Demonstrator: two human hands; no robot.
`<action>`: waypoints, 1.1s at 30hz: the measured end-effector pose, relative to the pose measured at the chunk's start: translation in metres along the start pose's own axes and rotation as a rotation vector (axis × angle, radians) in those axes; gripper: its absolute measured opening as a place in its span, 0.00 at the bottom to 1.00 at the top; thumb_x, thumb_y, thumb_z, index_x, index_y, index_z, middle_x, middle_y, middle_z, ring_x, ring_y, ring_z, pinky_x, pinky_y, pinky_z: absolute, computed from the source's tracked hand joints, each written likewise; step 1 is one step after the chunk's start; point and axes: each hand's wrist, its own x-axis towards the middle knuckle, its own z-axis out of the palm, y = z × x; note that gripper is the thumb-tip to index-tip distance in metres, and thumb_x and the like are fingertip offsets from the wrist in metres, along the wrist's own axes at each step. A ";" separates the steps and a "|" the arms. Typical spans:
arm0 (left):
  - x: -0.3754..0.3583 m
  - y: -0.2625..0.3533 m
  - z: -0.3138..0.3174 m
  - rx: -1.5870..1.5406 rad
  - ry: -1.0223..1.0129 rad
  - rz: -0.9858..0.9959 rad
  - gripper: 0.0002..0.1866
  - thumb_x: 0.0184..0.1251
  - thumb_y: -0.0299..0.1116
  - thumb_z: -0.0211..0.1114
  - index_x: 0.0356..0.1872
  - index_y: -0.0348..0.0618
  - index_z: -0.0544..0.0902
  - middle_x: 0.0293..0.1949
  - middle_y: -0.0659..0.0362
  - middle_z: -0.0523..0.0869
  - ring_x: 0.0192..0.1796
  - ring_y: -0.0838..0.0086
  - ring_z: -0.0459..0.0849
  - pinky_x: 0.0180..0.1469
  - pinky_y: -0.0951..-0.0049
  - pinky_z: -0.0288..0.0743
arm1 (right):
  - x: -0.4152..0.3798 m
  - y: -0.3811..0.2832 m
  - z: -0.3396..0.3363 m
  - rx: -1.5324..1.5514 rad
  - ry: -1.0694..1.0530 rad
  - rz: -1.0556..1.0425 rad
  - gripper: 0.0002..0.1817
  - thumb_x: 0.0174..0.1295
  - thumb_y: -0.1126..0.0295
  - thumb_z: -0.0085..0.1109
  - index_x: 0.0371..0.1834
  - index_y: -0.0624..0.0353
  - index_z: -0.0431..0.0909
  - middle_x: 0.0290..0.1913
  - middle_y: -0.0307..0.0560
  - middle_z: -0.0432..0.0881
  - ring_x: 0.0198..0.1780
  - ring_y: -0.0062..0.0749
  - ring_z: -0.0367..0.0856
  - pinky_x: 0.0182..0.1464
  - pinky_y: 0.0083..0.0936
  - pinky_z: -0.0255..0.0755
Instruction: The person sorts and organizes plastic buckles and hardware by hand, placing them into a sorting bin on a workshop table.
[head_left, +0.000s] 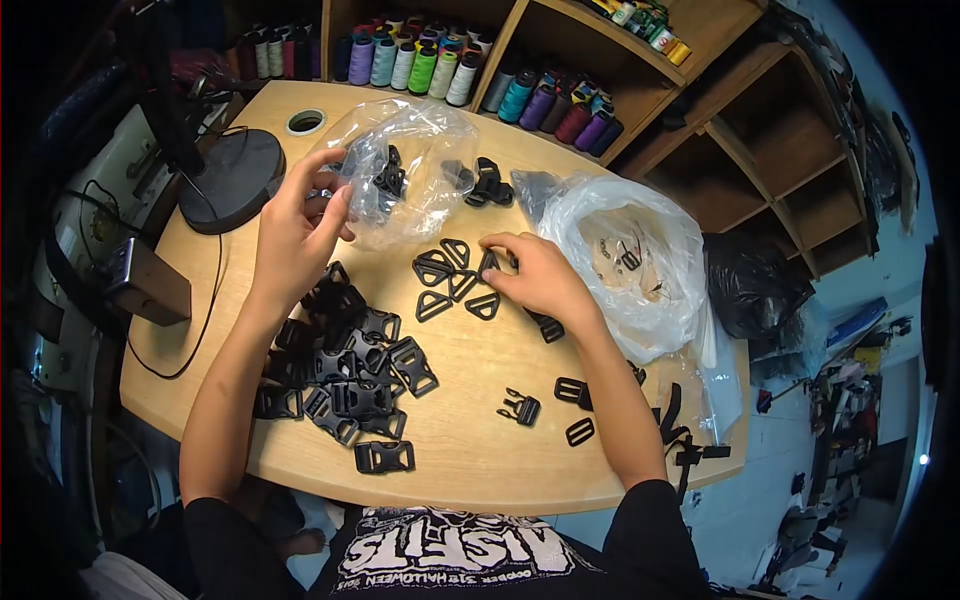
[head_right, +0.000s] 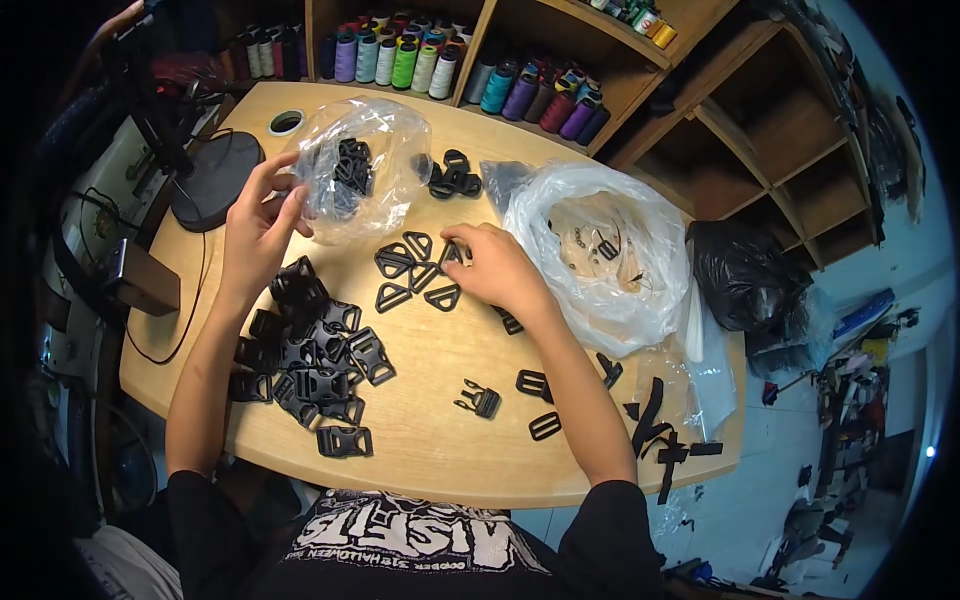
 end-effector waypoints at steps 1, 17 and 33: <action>0.000 0.000 0.000 0.007 -0.002 0.003 0.19 0.72 0.22 0.58 0.62 0.35 0.72 0.39 0.55 0.82 0.34 0.79 0.84 0.32 0.79 0.81 | 0.001 0.002 0.001 0.000 -0.059 -0.028 0.24 0.55 0.61 0.67 0.54 0.59 0.81 0.45 0.58 0.85 0.44 0.49 0.84 0.50 0.37 0.76; 0.000 -0.001 0.001 0.012 0.001 -0.008 0.19 0.71 0.21 0.58 0.62 0.35 0.73 0.39 0.56 0.82 0.35 0.78 0.85 0.31 0.78 0.81 | -0.007 0.005 -0.001 -0.045 -0.029 0.034 0.23 0.52 0.56 0.74 0.44 0.62 0.83 0.43 0.54 0.83 0.47 0.44 0.81 0.51 0.34 0.74; 0.000 0.001 0.001 0.026 -0.002 -0.012 0.19 0.72 0.22 0.58 0.63 0.35 0.72 0.40 0.56 0.81 0.33 0.80 0.83 0.32 0.80 0.79 | -0.015 -0.004 -0.026 1.812 -0.233 0.208 0.06 0.64 0.72 0.51 0.41 0.61 0.74 0.35 0.42 0.73 0.34 0.22 0.72 0.28 0.15 0.65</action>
